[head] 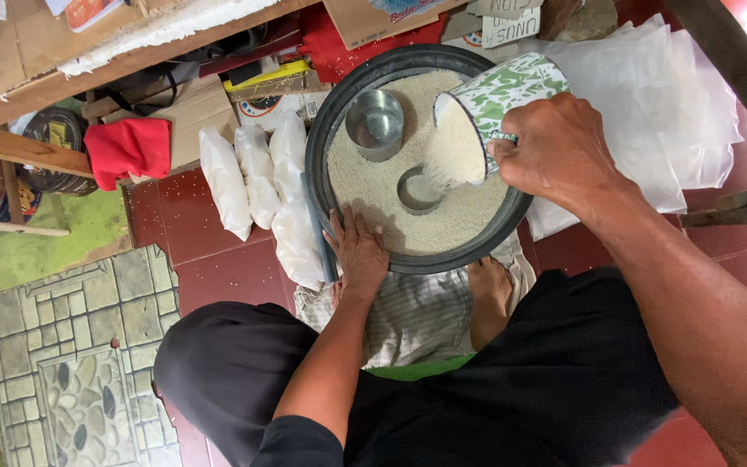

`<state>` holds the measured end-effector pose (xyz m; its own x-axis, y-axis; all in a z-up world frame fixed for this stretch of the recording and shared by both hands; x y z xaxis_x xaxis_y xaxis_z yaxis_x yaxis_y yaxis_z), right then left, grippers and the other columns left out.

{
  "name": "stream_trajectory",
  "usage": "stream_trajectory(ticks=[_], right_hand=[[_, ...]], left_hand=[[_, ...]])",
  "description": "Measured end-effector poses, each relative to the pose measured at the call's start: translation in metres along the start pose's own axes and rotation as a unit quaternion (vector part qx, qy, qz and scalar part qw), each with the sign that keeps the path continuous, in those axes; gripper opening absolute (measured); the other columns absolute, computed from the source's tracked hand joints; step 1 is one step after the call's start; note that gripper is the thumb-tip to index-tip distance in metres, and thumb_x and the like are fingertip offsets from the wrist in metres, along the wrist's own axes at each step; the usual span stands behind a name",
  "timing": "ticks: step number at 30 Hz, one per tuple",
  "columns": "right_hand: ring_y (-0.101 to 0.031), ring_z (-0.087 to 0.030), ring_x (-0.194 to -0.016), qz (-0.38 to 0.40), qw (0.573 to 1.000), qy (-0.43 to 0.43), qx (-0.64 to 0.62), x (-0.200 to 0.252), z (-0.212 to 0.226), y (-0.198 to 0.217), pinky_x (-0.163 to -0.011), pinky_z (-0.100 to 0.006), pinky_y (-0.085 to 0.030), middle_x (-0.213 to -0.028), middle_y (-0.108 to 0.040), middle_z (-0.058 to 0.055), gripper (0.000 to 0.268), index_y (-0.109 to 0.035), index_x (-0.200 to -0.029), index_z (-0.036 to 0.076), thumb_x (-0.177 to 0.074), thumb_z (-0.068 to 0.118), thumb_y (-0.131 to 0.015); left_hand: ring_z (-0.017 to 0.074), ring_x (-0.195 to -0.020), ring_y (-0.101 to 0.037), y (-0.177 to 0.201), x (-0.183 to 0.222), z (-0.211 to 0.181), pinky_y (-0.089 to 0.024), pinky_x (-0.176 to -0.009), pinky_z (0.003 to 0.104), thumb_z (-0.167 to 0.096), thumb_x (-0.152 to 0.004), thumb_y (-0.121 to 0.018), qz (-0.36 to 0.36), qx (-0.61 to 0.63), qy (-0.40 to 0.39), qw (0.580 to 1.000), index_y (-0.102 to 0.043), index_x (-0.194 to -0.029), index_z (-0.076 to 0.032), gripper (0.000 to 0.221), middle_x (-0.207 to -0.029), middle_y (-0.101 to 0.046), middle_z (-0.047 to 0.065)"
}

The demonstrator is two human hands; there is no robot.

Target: The person measures rice from a bucket into plastic bags by hand using metal and plastic cups.

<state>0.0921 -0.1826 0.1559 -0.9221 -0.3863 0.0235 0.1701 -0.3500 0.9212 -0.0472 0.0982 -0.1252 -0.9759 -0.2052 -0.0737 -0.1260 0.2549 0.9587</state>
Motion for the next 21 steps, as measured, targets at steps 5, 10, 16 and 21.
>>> stream_trajectory(ticks=[5, 10, 16, 21], right_hand=[[-0.064, -0.038, -0.059, -0.018, 1.000, 0.015, -0.009, 0.004, 0.007, -0.002, -0.067, -0.051, -0.057, -0.051, -0.057, -0.014, 0.019, -0.071, -0.070, 0.008, -0.086, 0.017, -0.070], [-0.064, -0.037, -0.057, -0.020, 0.999, 0.016, -0.020, 0.005, 0.012, -0.005, -0.066, -0.050, -0.057, -0.050, -0.056, -0.013, 0.020, -0.069, -0.069, 0.009, -0.087, 0.017, -0.071], [-0.040, -0.029, -0.054, -0.056, 0.997, 0.028, 0.052, 0.001, -0.008, -0.028, -0.051, -0.047, -0.034, -0.051, -0.038, -0.009, 0.040, -0.050, -0.059, 0.011, -0.087, 0.028, -0.074], [-0.064, -0.047, -0.071, -0.083, 0.985, 0.023, 0.146, -0.001, -0.009, -0.028, -0.053, -0.052, -0.046, -0.065, -0.064, -0.017, 0.021, -0.069, -0.074, 0.016, -0.080, 0.035, -0.072]], left_hand=[[0.0506, -0.151, -0.023, 0.007, 0.002, -0.002, -0.014, -0.118, 0.077, -0.038, -0.107, -0.046, -0.035, 0.005, -0.019, 0.999, -0.056, -0.135, 0.003, 0.050, -0.153, -0.043, 0.025], [0.0502, -0.150, -0.026, 0.008, 0.002, -0.003, -0.017, -0.118, 0.077, -0.037, -0.107, -0.047, -0.038, 0.001, -0.024, 0.999, -0.058, -0.131, 0.003, 0.048, -0.148, -0.046, 0.025], [0.0474, -0.151, -0.023, 0.008, 0.001, -0.003, -0.018, -0.115, 0.077, -0.029, -0.101, -0.052, -0.050, 0.008, -0.033, 0.998, -0.062, -0.131, 0.008, 0.049, -0.152, -0.049, 0.022], [0.0462, -0.149, -0.029, 0.008, -0.002, -0.005, -0.025, -0.112, 0.078, -0.033, -0.094, -0.059, -0.045, -0.013, -0.017, 0.999, -0.063, -0.126, 0.004, 0.049, -0.146, -0.053, 0.019]])
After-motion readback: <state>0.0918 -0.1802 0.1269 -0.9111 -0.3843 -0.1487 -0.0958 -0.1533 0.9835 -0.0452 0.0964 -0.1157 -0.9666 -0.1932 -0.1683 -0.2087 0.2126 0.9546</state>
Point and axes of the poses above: each hand's wrist, its own x-axis away from the middle knuckle, its own y-axis out of the back of the hand, z = x × y, the point moved 3 cm from there along -x, towards the middle knuckle
